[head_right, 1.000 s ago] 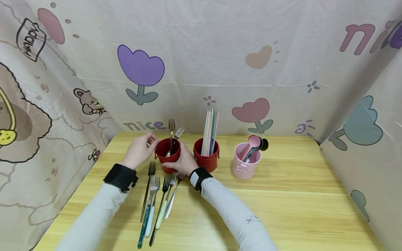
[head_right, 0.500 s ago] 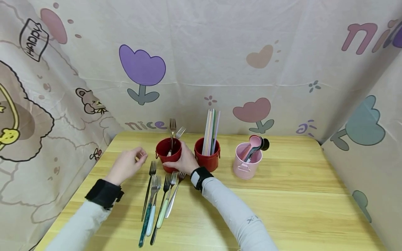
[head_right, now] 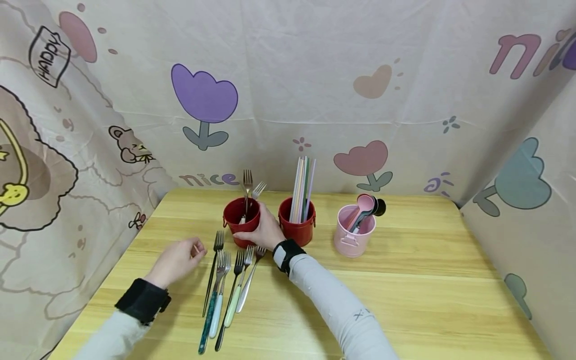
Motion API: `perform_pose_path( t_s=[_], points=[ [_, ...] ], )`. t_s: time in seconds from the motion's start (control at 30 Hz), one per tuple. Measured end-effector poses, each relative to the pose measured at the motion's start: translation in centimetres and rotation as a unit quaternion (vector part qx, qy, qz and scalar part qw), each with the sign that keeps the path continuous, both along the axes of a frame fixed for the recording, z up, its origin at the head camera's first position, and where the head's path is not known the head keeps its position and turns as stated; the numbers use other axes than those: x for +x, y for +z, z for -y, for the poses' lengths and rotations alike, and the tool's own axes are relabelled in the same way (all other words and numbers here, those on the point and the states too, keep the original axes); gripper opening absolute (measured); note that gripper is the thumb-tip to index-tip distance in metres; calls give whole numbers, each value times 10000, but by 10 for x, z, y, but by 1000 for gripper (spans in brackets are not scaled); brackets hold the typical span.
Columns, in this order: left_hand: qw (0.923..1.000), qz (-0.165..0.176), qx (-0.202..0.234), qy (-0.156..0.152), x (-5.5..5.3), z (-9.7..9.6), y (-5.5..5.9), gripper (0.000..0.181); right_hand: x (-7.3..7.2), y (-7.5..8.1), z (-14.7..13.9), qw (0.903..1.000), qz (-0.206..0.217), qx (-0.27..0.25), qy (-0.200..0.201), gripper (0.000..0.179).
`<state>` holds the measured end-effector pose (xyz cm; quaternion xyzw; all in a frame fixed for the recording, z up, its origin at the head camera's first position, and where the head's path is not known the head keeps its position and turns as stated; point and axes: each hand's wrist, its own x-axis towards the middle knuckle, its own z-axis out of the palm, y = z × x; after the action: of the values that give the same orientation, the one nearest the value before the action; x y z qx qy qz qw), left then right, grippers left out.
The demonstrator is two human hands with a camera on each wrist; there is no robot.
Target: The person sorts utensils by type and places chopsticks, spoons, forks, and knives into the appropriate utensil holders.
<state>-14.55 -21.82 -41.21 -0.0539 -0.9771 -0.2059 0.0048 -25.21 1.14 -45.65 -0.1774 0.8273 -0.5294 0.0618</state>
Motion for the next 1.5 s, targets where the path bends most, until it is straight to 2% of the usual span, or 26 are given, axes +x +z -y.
perform_pose_path(
  t_s=[0.17,0.33,0.63,1.07,1.27,1.5],
  points=[
    [9995,234,-106,162,5,-3,-13,12,-1,-1,0,10000,-38,-10,7,92],
    [9981,408,-358,274,6,-8,-19,17,-1,-1,0,10000,-59,5,5,91],
    [9945,709,-622,464,2,-12,-24,24,0,-1,0,10000,-43,-2,-7,91],
    [9901,1092,-733,482,-6,-19,-27,25,0,-2,0,10000,-84,-8,-16,91],
    [9895,1140,-747,472,-8,-20,-27,28,0,-3,0,9999,-108,11,-13,92],
    [9892,1190,-689,516,-7,-14,-28,42,-2,-3,0,9999,-158,51,14,93]
  ],
)
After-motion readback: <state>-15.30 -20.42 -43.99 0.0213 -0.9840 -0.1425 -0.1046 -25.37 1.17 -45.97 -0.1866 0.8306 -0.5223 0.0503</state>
